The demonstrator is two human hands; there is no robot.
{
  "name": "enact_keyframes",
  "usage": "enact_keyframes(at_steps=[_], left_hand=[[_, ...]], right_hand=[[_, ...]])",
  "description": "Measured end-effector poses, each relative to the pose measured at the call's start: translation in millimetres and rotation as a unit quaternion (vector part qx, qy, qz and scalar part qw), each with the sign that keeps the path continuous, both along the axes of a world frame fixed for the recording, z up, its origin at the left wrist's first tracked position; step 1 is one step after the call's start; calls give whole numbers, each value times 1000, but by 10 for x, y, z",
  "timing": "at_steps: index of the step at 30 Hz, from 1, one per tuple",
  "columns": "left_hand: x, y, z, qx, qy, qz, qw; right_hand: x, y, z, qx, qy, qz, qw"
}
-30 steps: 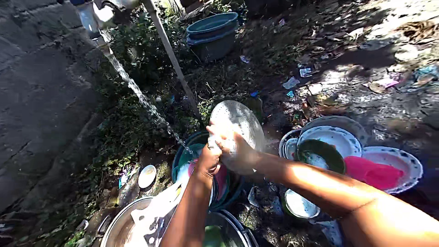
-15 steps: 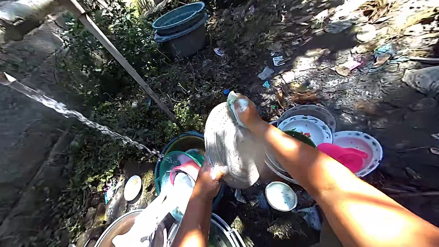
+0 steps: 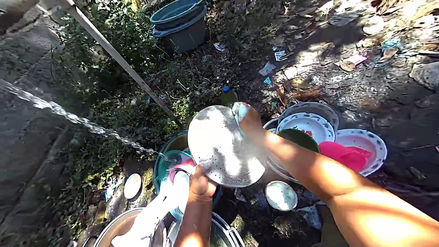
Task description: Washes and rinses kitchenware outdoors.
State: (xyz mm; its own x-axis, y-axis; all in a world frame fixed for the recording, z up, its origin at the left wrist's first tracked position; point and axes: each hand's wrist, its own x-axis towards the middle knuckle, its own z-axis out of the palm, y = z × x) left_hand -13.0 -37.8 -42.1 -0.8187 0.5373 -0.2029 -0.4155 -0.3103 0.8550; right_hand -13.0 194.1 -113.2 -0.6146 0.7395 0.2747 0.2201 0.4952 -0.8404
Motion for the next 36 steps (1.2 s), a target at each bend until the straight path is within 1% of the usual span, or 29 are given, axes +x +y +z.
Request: enact_keyframes(at_steps=[1, 3, 4, 5, 6, 7, 8, 9, 10, 12, 14, 16, 18, 20, 21, 22, 23, 24, 25, 26, 27, 28, 29, 30, 31, 33, 34, 35, 36], left_hand=[[-16, 43, -39, 25, -3, -15, 1000], [-34, 141, -123, 47, 5, -30, 998], [-41, 172, -132, 40, 16, -17, 999], [-62, 188, -101, 22, 25, 13, 999], [-126, 177, -57, 12, 39, 48, 998], [-195, 155, 4, 15, 43, 85, 995], [-252, 101, 77, 26, 37, 104, 994], [-277, 24, 148, 46, 29, 104, 993], [-269, -47, 174, 65, 24, 93, 993], [-154, -127, 45, 95, 45, 40, 994], [30, -150, -89, 104, 39, -20, 994], [64, -208, -154, 89, 34, -45, 994], [19, -317, -108, 42, 88, -63, 993], [5, -394, 7, -5, 164, -106, 981], [37, -391, 83, -30, 184, -116, 975], [86, -368, 152, -55, 194, -125, 972], [120, -337, 183, -71, 194, -129, 970], [126, -313, 181, -80, 184, -128, 971], [107, -287, 159, -86, 171, -122, 974], [77, -265, 128, -98, 160, -115, 976], [52, -266, 95, -107, 151, -110, 977], [40, -280, 76, -109, 135, -105, 979], [31, -308, 53, -104, 122, -96, 982], [32, -355, 44, -93, 114, -94, 985], [20, -405, 31, -66, 110, -99, 987], [-13, -478, 10, -14, 110, -130, 985], [-26, -488, 1, -6, 111, -138, 984], [-45, -471, 0, -7, 112, -136, 984], [-65, -441, -7, -21, 111, -126, 986]], right_hand=[[21, -153, 41, 16, -5, 14, 1000], [70, -673, 198, 56, 38, 80, 994], [124, -950, 254, 67, 58, 134, 987], [225, -1185, 298, 83, 52, 206, 974], [304, -1328, 310, 120, 59, 248, 959], [343, -1362, 257, 148, 77, 259, 952], [333, -1296, 147, 138, 111, 234, 956], [289, -1137, 45, 108, 124, 194, 967], [243, -909, -9, 86, 99, 163, 978], [132, -403, -45, 57, 42, 128, 989], [87, -32, 54, 74, 56, 89, 992], [184, 243, 314, 83, 84, 77, 990], [317, 361, 621, 67, 86, 72, 991], [365, 272, 870, 81, 59, 65, 993], [358, 150, 962, 92, 60, 59, 992], [337, -7, 1012, 112, 83, 57, 989], [301, -188, 978, 138, 131, 71, 979], [266, -418, 905, 134, 177, 107, 969], [258, -689, 802, 135, 204, 167, 955], [270, -940, 715, 148, 213, 217, 941], [318, -1115, 704, 163, 203, 262, 929], [352, -1159, 689, 154, 187, 299, 923], [341, -1088, 644, 125, 170, 309, 927], [309, -933, 578, 81, 161, 286, 941], [282, -725, 545, 39, 139, 242, 960], [191, -327, 359, 32, 122, 127, 984], [156, -286, 260, 51, 115, 75, 989], [142, -381, 245, 77, 106, 56, 990], [178, -597, 316, 81, 104, 75, 988]])
